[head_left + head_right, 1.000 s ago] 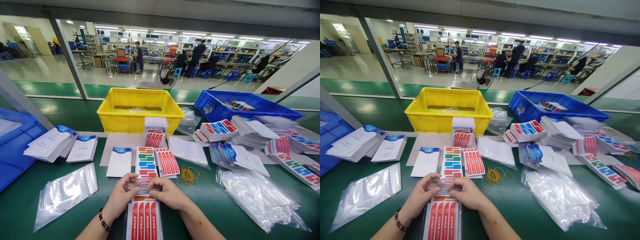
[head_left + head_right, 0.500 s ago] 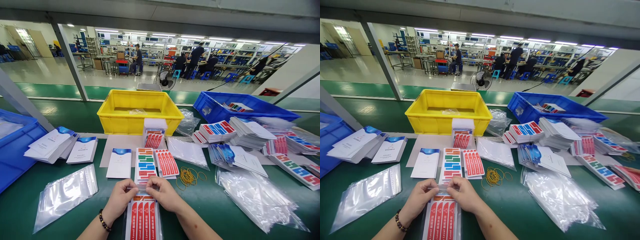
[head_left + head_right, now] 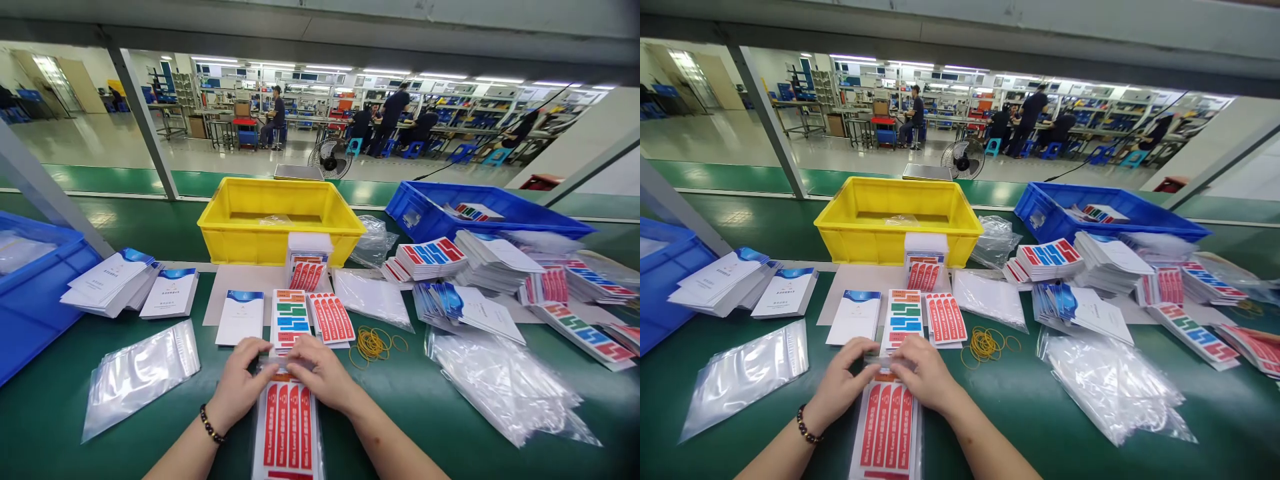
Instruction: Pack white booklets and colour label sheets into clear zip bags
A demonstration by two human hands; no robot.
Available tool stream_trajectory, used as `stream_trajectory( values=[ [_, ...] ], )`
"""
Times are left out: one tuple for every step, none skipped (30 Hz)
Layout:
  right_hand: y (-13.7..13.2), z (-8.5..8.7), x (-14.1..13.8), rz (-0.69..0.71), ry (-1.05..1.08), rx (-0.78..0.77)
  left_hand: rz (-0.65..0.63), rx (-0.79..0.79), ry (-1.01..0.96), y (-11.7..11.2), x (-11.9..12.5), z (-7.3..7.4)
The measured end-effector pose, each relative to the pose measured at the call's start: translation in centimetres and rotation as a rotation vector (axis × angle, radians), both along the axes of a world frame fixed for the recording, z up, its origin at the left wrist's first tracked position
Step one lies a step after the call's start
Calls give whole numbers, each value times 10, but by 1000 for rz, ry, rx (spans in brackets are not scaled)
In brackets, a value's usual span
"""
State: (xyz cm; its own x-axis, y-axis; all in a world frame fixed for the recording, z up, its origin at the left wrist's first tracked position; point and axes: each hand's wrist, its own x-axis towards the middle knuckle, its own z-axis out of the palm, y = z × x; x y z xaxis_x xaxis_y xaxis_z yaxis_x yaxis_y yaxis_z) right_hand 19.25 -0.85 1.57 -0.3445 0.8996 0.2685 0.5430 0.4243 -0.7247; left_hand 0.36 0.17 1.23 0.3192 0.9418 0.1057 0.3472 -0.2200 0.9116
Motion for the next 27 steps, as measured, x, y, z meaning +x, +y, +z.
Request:
stream_trajectory(
  values=[
    [-4,3,1,-38,-51,108,66,97,5,-1,-7,1],
    [-9,6,0,-76,-108,216,129,178,5,-3,-15,3],
    [-17,8,-1,-104,-168,311,183,244,3,-6,-24,6],
    [-26,8,-5,-110,-230,379,227,297,5,-11,-33,9],
    [-35,7,-9,-92,-289,408,262,341,10,-16,-42,12],
    [-44,4,-15,-48,-349,389,292,377,17,-23,-51,16],
    [-52,-1,-21,15,-404,329,320,405,23,-30,-59,19],
    [-57,-8,-26,84,-452,240,350,428,25,-38,-67,23],
    [-61,-15,-32,146,-489,139,382,442,25,-47,-74,27],
    [-62,-22,-36,192,-516,43,417,453,21,-56,-81,30],
    [-62,-28,-39,220,-533,-34,457,463,12,-65,-87,33],
    [-62,-31,-41,230,-538,-87,500,469,5,-75,-94,34],
    [-62,-31,-41,223,-527,-113,553,475,-11,-86,-101,34],
    [-65,-28,-40,216,-497,-114,610,485,-35,-98,-109,33],
    [-69,-21,-38,217,-443,-96,657,495,-55,-111,-116,28],
    [-77,-12,-33,229,-371,-73,695,498,-73,-125,-124,21],
    [-87,-1,-27,264,-278,-45,701,503,-72,-140,-131,11],
    [-100,9,-20,317,-178,-47,651,464,-1,-153,-138,-3],
    [-115,17,-12,400,-93,-101,588,380,99,-166,-142,-19],
    [-130,22,-4,496,-39,-195,517,247,222,-177,-144,-36],
    [-145,21,4,581,-18,-302,403,108,356,-185,-144,-55],
    [-158,15,11,625,-22,-406,312,4,480,-190,-141,-73],
    [-169,4,17,619,-51,-495,247,-77,598,-192,-135,-91],
    [-176,-12,21,512,-76,-527,224,-146,701,-191,-128,-106],
    [-181,-29,23,346,-90,-526,173,-205,776,-188,-120,-118],
    [-183,-47,24,132,-86,-507,161,-257,827,-183,-111,-127],
    [-182,-64,22,-24,-57,-483,152,-287,851,-176,-104,-132]
  ],
)
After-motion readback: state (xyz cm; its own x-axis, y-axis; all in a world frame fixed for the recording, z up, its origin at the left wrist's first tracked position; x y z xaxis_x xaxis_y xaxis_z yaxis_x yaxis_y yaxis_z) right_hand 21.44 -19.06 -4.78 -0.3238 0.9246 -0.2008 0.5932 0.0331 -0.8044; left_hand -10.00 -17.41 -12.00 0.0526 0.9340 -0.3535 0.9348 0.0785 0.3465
